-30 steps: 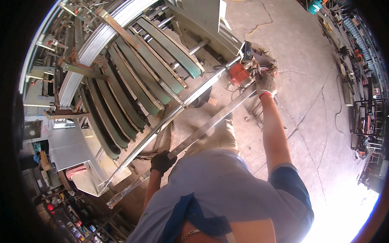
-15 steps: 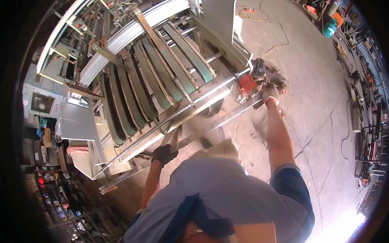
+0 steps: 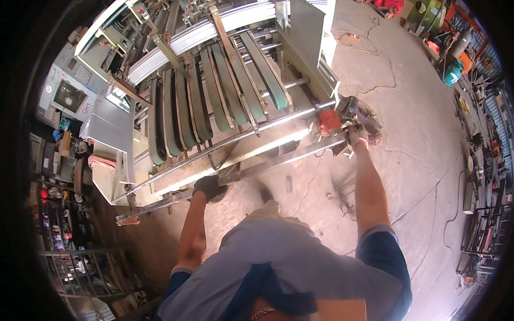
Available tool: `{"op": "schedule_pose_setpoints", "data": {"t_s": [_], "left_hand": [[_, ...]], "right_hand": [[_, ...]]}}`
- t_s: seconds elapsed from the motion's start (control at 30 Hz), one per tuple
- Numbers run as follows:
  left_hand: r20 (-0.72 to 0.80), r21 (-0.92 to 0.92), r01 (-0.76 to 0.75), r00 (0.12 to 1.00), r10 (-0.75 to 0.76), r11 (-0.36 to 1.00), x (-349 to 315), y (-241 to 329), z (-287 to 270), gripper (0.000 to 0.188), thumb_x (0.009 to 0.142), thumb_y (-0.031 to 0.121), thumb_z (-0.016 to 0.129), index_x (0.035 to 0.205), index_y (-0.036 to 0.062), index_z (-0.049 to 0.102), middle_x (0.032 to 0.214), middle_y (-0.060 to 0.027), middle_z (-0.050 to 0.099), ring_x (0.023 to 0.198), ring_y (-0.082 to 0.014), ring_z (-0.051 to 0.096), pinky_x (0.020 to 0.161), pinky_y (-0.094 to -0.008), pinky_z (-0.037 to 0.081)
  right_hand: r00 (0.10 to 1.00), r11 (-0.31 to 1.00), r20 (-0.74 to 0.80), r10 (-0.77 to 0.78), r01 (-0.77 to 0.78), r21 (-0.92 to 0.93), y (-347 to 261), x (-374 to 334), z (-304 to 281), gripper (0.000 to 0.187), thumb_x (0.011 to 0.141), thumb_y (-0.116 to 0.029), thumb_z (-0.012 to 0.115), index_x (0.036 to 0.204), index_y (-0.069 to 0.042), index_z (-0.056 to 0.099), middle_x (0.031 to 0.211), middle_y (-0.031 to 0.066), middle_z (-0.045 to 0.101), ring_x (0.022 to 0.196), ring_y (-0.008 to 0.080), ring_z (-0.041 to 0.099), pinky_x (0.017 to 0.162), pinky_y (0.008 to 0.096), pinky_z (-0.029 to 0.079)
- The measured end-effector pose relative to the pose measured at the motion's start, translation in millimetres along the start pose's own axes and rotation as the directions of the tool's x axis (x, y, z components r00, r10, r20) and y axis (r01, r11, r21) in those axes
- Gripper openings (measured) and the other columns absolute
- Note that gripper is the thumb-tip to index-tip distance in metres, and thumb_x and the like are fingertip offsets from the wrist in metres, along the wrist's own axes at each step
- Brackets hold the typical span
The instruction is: The person assembles a metal frame by aligning and clamping metal bars together. They use a clamp to secure the bars, then pick up a power tool and apply it to the joint. The person continues to adjust and secure the frame components.
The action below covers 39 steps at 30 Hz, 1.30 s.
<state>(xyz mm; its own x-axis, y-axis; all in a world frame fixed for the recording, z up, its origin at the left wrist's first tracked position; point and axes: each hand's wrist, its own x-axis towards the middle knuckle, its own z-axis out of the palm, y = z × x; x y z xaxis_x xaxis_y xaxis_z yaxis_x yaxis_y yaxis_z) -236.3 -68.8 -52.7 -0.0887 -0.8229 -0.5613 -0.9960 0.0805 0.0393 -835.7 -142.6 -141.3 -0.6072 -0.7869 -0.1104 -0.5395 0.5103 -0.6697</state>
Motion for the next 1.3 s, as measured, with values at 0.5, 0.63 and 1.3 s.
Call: {"op": "schedule_pose_setpoints", "data": {"t_s": [0.5,0.63,1.3], "left_hand": [[0.119,0.003,0.016,0.993,-0.016,1.000,14.3,4.1,-8.6,0.040,0.081,0.051,0.060,0.089,0.0137,0.072,0.090,-0.0129,0.073,0.089,-0.0332,0.071,0.079,-0.0441,0.056],[0.057,-0.087,-0.057,0.996,0.062,0.995,17.5,5.2,-10.1,0.041,0.080,0.054,0.064,0.082,0.0140,0.072,0.082,-0.0111,0.072,0.080,-0.0328,0.071,0.073,-0.0433,0.056],[0.012,-0.189,-0.218,0.975,0.224,0.958,327.6,381.2,-124.3,0.035,0.086,0.019,0.068,0.117,0.0052,0.064,0.117,-0.0197,0.065,0.110,-0.0356,0.063,0.093,-0.0414,0.051]], "right_hand": [[0.959,0.964,-0.101,0.264,-0.262,0.035,45.7,24.6,11.8,0.045,0.093,-0.043,0.048,0.115,-0.012,0.072,0.115,0.0202,0.069,0.111,0.0386,0.064,0.094,0.0459,0.048],[0.979,0.968,-0.059,0.193,-0.181,0.175,26.2,4.1,0.8,0.043,0.096,-0.040,0.049,0.102,-0.005,0.072,0.085,0.0146,0.071,0.072,0.0253,0.067,0.070,0.0400,0.051],[0.821,0.886,0.565,-0.078,-0.203,0.417,8.9,9.9,-28.3,0.020,0.097,-0.020,0.059,0.103,-0.004,0.070,0.085,0.0088,0.070,0.077,0.0173,0.065,0.071,0.0344,0.051]]}}
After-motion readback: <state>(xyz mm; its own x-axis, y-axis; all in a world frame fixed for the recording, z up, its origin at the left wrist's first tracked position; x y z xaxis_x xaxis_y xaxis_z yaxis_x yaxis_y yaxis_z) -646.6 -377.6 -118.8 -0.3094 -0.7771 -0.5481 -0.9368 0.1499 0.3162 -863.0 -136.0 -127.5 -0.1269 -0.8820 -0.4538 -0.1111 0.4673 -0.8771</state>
